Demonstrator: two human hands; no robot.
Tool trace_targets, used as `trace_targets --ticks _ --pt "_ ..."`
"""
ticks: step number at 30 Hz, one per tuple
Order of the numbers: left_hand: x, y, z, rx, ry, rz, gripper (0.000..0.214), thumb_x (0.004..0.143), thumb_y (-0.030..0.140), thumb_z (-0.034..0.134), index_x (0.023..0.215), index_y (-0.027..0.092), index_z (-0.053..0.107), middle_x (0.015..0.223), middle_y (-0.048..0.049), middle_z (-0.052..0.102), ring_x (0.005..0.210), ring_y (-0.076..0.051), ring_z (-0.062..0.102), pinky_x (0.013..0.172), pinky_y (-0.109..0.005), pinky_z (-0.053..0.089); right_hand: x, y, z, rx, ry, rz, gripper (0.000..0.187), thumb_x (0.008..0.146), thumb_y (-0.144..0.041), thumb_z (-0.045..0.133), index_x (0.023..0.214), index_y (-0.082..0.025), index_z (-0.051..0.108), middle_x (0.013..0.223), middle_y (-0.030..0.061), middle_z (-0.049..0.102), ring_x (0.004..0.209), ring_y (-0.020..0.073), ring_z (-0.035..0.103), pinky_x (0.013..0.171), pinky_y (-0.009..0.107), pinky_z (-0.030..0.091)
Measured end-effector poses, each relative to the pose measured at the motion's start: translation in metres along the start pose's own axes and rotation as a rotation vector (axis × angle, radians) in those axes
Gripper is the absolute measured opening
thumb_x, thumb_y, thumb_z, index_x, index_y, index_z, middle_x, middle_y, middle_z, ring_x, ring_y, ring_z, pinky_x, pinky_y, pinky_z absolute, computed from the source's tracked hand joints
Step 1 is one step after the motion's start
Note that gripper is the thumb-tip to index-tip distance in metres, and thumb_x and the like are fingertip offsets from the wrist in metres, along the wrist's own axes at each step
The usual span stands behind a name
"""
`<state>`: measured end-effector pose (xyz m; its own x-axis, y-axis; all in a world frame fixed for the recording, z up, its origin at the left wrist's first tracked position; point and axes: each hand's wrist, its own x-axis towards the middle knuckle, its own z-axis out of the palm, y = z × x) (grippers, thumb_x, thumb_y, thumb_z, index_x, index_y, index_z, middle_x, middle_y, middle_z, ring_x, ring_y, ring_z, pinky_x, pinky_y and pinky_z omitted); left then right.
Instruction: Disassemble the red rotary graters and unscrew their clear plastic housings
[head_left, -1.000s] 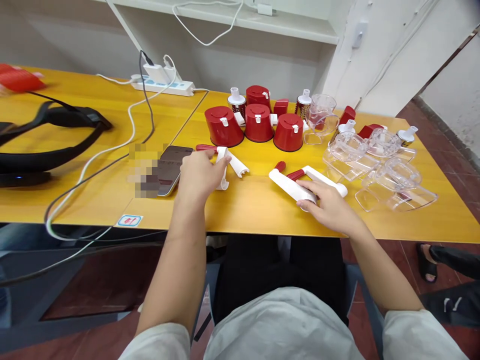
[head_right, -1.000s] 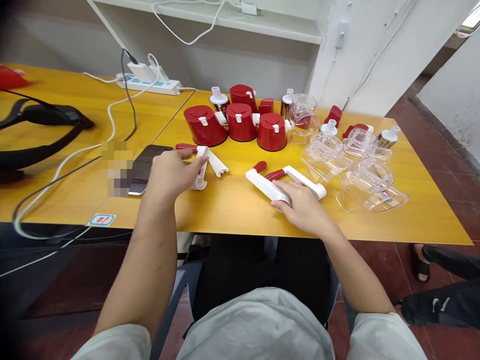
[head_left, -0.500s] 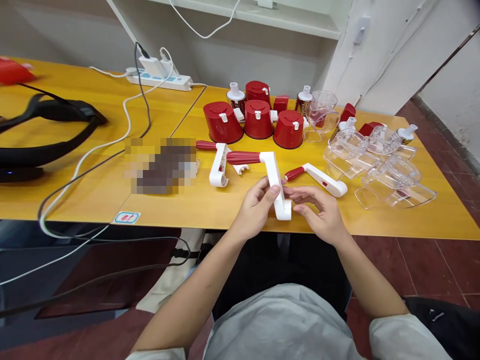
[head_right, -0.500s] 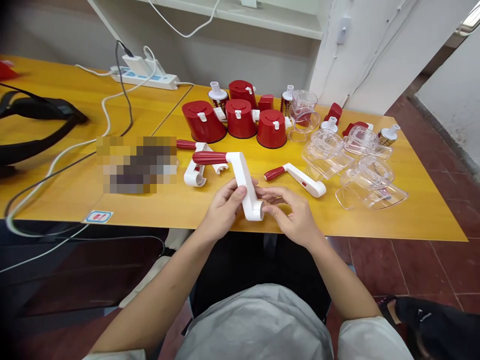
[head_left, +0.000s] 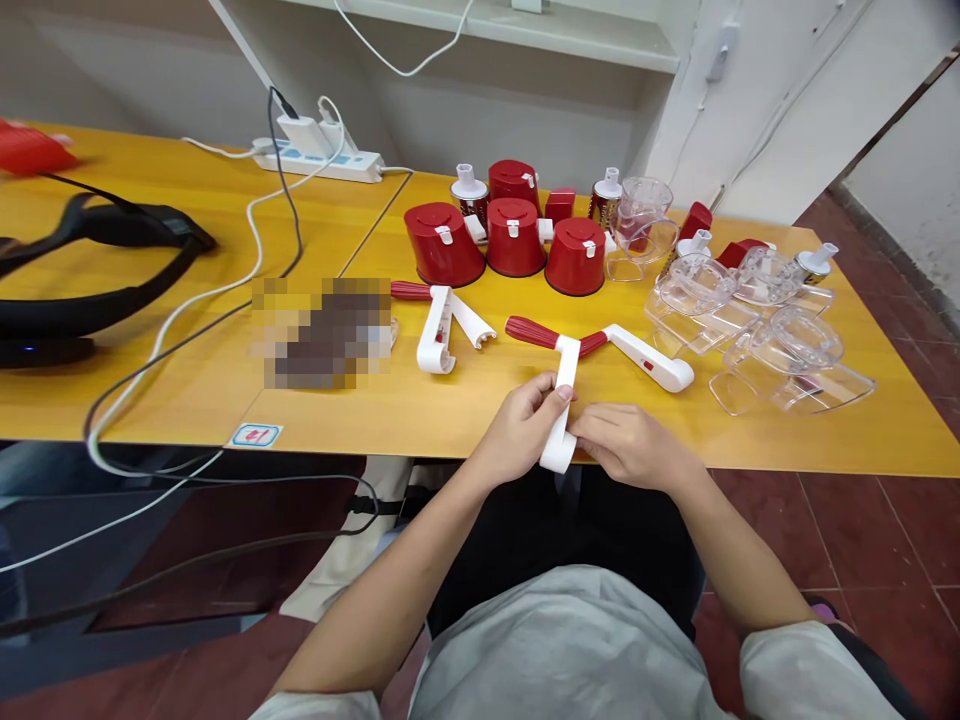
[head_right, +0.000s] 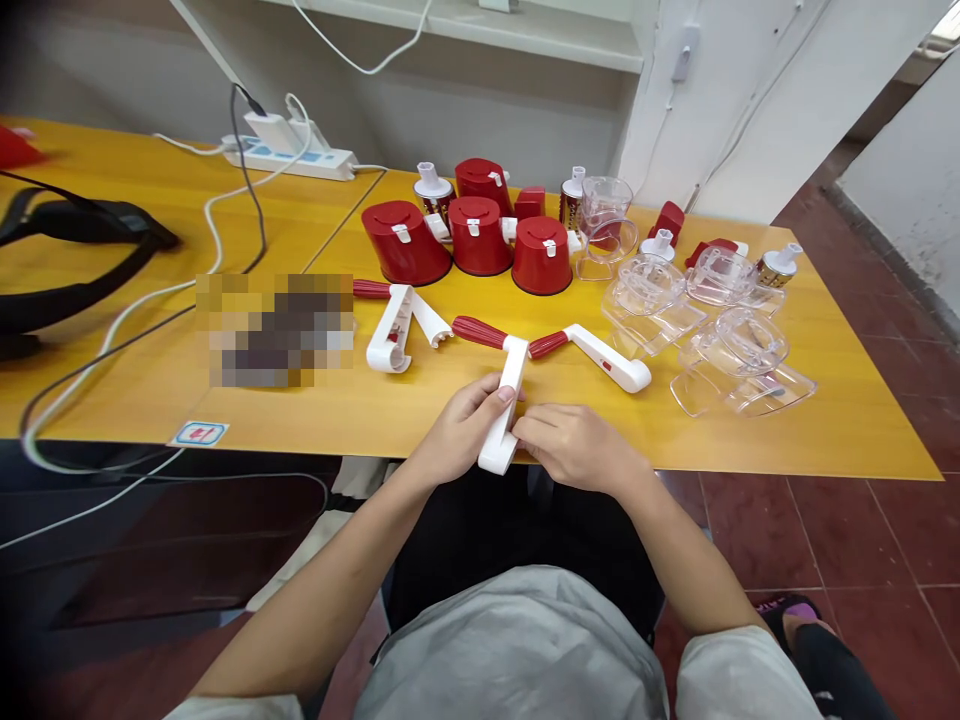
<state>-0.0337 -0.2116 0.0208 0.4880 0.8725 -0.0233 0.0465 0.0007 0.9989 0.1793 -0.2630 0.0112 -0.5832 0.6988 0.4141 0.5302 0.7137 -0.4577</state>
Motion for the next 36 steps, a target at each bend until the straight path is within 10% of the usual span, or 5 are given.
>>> trace_targets --ticks 12,26,36 --pt "-0.001 -0.007 -0.009 -0.106 -0.08 -0.084 0.072 0.094 0.091 0.067 0.096 0.02 0.059 0.082 0.0026 0.049 0.07 -0.013 0.044 0.062 -0.027 0.041 0.001 0.007 -0.003 0.023 0.03 -0.036 0.033 0.118 -0.023 0.044 0.111 -0.022 0.076 0.095 0.0085 0.076 0.084 0.0218 0.07 0.078 0.035 0.058" --pt "-0.01 -0.01 0.008 -0.125 0.206 0.21 0.053 0.105 0.072 0.07 0.122 0.022 0.064 0.1 -0.0026 0.067 0.065 -0.012 0.056 0.06 -0.026 0.049 0.017 -0.026 -0.003 0.324 0.181 0.295 0.029 0.113 -0.035 0.068 0.139 -0.022 0.071 0.129 0.0089 0.083 0.11 0.022 0.083 0.1 0.036 0.07" --pt "-0.009 -0.019 0.012 0.088 0.373 0.355 0.057 0.108 0.075 0.059 0.129 0.022 0.064 0.12 -0.0098 0.068 0.09 -0.02 0.068 0.08 -0.032 0.058 0.014 -0.028 0.004 0.173 0.162 0.23 0.041 0.118 -0.025 0.052 0.156 -0.021 0.067 0.144 0.0159 0.074 0.132 0.0285 0.075 0.117 0.049 0.065"
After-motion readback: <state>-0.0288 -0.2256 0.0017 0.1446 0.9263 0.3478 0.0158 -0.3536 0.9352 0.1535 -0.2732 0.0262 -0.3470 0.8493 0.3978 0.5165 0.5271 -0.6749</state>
